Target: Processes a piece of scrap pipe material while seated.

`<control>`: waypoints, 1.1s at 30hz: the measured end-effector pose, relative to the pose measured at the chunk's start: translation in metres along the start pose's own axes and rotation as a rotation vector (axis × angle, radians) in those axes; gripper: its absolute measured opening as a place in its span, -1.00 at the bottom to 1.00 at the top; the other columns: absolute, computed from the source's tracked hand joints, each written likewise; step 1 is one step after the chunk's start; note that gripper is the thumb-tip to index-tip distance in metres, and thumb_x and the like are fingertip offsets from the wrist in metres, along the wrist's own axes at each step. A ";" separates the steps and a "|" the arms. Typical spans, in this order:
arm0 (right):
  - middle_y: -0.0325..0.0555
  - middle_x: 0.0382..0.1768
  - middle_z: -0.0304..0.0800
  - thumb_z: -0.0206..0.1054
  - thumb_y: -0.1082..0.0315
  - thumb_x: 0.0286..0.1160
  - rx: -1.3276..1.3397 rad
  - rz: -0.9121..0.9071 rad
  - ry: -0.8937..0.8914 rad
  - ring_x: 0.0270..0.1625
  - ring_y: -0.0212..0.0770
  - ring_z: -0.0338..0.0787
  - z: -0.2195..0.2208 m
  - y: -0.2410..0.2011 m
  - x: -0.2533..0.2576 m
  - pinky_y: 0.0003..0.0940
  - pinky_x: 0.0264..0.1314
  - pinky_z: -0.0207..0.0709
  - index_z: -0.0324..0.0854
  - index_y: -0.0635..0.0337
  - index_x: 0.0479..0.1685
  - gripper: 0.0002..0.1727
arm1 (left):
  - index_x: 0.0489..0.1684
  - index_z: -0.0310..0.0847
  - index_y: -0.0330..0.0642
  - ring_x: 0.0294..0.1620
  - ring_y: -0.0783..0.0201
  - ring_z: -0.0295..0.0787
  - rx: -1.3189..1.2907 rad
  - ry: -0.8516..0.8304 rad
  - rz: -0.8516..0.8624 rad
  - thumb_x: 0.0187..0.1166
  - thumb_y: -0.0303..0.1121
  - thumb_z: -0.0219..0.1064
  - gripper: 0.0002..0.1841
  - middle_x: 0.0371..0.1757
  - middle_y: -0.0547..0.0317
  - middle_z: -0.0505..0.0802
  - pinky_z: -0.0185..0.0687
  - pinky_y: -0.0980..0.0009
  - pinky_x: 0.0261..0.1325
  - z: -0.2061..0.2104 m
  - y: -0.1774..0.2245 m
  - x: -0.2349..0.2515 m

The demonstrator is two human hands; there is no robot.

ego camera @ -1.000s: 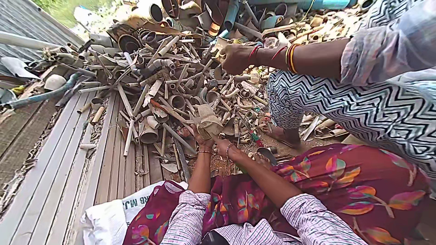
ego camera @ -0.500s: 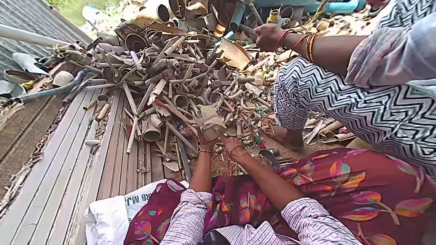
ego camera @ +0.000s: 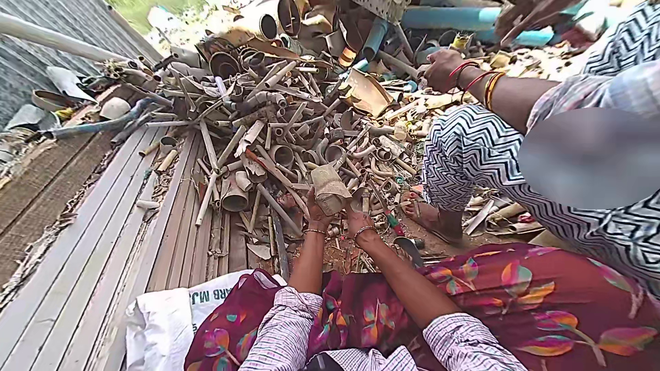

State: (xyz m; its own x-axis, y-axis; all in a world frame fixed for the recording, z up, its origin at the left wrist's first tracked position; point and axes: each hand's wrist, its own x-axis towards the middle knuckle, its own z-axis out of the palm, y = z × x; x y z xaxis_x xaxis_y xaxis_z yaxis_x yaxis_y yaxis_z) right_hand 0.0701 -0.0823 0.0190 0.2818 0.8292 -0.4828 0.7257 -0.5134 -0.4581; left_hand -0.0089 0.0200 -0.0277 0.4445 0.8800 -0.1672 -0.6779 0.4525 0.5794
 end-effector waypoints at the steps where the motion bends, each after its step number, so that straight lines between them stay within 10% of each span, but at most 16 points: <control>1: 0.36 0.46 0.61 0.10 0.47 0.72 -0.006 0.003 0.007 0.51 0.34 0.62 0.000 -0.001 0.002 0.21 0.50 0.42 -0.14 -0.14 0.96 -0.18 | 0.20 0.51 0.02 -0.11 0.17 0.84 -0.005 0.031 0.002 0.77 0.15 -0.13 -0.52 -0.08 0.09 0.84 0.79 0.14 -0.12 0.003 0.001 0.001; 8: 0.35 0.42 0.65 0.00 0.48 0.76 -0.020 0.037 0.081 0.50 0.30 0.64 -0.010 -0.003 -0.007 0.17 0.52 0.43 -0.06 0.00 0.93 -0.27 | 0.26 0.43 -0.11 -0.12 0.11 0.79 -0.028 0.039 0.012 0.82 0.09 -0.35 -0.44 -0.10 -0.01 0.79 0.75 0.10 -0.06 0.012 0.004 0.009; 13: 0.38 0.46 0.62 0.00 0.44 0.80 0.066 0.002 0.068 0.51 0.30 0.64 -0.001 -0.002 -0.007 0.15 0.58 0.39 -0.10 0.02 0.94 -0.28 | 0.12 0.49 -0.10 -0.22 0.18 0.78 -0.037 0.035 0.020 0.75 0.01 -0.12 -0.58 -0.20 0.05 0.79 0.74 0.17 -0.15 0.007 -0.002 0.004; 15: 0.37 0.33 0.70 -0.03 0.43 0.83 0.205 -0.089 0.015 0.24 0.23 0.79 0.007 -0.004 -0.008 0.05 0.39 0.54 -0.19 0.02 0.95 -0.28 | 0.00 0.54 -0.05 -0.34 0.27 0.80 -0.084 0.009 0.042 0.72 -0.04 -0.01 -0.67 -0.29 0.13 0.82 0.76 0.30 -0.30 0.009 -0.004 0.000; 18: 0.00 -0.33 0.62 -0.13 0.38 0.91 0.543 -0.184 -0.080 -0.60 -0.25 0.58 0.018 -0.003 -0.005 -0.35 -0.46 0.57 -0.25 0.04 0.95 -0.33 | -0.06 0.56 0.04 -0.31 0.38 0.81 -0.072 0.002 0.074 0.70 -0.04 0.02 -0.72 -0.30 0.24 0.83 0.76 0.38 -0.29 0.009 0.000 -0.006; 20: 0.14 -0.12 0.71 -0.08 0.41 0.87 0.404 -0.146 -0.047 -0.37 -0.11 0.71 0.013 -0.001 -0.002 -0.23 -0.23 0.64 -0.14 0.07 0.93 -0.34 | -0.06 0.62 0.08 -0.31 0.36 0.83 -0.069 -0.007 0.056 0.59 0.10 0.18 -0.66 -0.29 0.24 0.84 0.78 0.35 -0.29 0.003 0.001 -0.004; 23: 0.38 0.44 0.63 0.00 0.43 0.81 0.174 -0.029 0.044 0.47 0.26 0.68 0.005 -0.001 0.000 0.12 0.56 0.42 0.02 0.10 0.90 -0.34 | -0.01 0.58 0.03 -0.26 0.26 0.84 -0.067 -0.033 0.034 0.67 0.06 0.02 -0.64 -0.24 0.18 0.85 0.78 0.25 -0.24 0.003 0.003 0.000; 25: 0.34 0.33 0.70 -0.02 0.43 0.82 0.201 -0.060 0.011 0.29 0.19 0.77 0.008 -0.003 -0.002 0.03 0.43 0.52 -0.09 0.05 0.93 -0.31 | -0.03 0.59 0.01 -0.28 0.29 0.84 -0.074 -0.028 0.036 0.72 0.01 -0.03 -0.65 -0.26 0.18 0.85 0.79 0.29 -0.26 0.005 0.002 -0.002; 28: 0.08 -0.20 0.66 -0.12 0.39 0.89 0.438 -0.193 -0.085 -0.47 -0.19 0.64 0.016 -0.003 0.001 -0.30 -0.29 0.60 -0.23 0.06 0.94 -0.33 | -0.05 0.56 0.05 -0.28 0.39 0.82 -0.040 -0.017 0.054 0.74 0.01 -0.07 -0.66 -0.28 0.27 0.83 0.77 0.40 -0.27 0.006 0.002 -0.005; 32: 0.40 0.35 0.67 -0.04 0.43 0.84 0.293 -0.106 -0.027 0.27 0.22 0.77 0.008 0.001 0.003 0.05 0.44 0.51 -0.18 0.08 0.95 -0.29 | -0.02 0.61 0.06 -0.28 0.31 0.83 -0.036 -0.076 0.036 0.61 0.09 0.11 -0.65 -0.25 0.21 0.85 0.78 0.31 -0.26 -0.001 -0.001 0.000; 33: 0.35 0.26 0.71 -0.05 0.42 0.85 0.328 -0.102 -0.026 0.13 0.15 0.81 0.009 0.003 0.004 -0.01 0.30 0.59 -0.19 0.08 0.95 -0.30 | -0.03 0.60 0.06 -0.28 0.30 0.83 -0.041 -0.086 0.035 0.63 0.09 0.09 -0.64 -0.26 0.21 0.85 0.78 0.30 -0.26 0.000 -0.003 0.000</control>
State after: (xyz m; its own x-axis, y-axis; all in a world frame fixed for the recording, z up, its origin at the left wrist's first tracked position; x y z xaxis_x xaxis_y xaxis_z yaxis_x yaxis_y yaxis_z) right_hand 0.0676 -0.0829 0.0089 0.1991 0.8761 -0.4392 0.5075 -0.4756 -0.7185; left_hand -0.0072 0.0193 -0.0295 0.4679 0.8804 -0.0775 -0.7163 0.4291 0.5502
